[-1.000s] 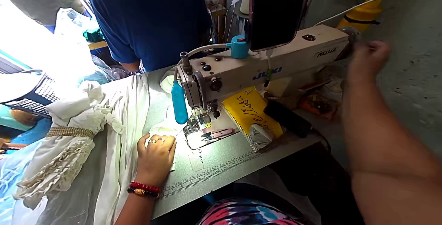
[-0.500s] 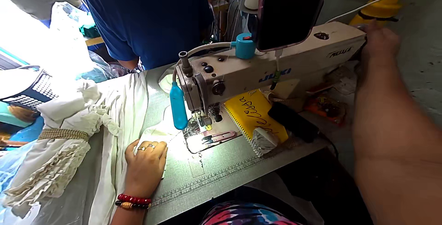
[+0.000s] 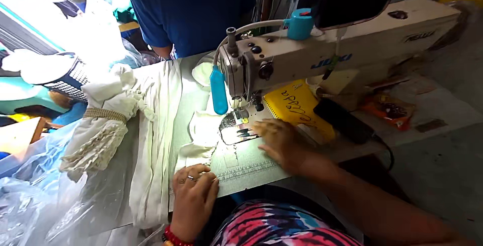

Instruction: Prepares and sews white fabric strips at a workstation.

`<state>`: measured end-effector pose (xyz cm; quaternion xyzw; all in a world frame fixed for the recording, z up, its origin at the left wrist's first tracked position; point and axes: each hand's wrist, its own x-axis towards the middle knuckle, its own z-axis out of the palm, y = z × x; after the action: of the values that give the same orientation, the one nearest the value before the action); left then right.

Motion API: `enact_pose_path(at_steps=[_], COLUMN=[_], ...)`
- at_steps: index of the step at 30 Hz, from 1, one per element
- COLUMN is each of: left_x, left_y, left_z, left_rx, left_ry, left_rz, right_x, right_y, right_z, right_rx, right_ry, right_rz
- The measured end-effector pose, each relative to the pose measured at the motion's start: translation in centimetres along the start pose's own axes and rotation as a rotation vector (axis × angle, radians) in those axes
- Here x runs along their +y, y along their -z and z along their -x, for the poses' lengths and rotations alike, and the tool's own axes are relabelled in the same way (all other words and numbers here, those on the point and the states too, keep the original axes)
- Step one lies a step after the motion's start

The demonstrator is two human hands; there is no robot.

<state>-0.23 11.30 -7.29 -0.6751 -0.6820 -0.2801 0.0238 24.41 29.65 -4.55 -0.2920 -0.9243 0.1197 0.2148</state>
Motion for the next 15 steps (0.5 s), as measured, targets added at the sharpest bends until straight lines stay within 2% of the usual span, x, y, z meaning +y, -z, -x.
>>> enact_pose_path(at_steps=[1,5,7,11,15], left_x=[0.5,1.4,1.5,1.5,1.7], left_y=[-0.3,-0.9,-1.1,-1.3,-1.2], left_z=[0.2,0.8,0.8,0.8,0.9], left_rx=[0.009,0.058,0.084,0.099,0.099], left_ry=[0.013,0.074,0.078,0.086,0.087], left_rz=[0.012,0.044,0.068,0.087,0.113], right_x=[-0.5,-0.8,-0.7,-2.1,-6.8], right_y=[-1.7,-3.2,-2.9,-2.5,-3.4], right_z=[-0.4,-1.0,-1.3,-0.9,0.8], right_rx=[-0.080,0.022,0.041,0.087,0.057], right_ry=[0.021,0.137,0.120,0.069,0.185], right_rz=[0.075,0.311,0.377,0.262,0.219])
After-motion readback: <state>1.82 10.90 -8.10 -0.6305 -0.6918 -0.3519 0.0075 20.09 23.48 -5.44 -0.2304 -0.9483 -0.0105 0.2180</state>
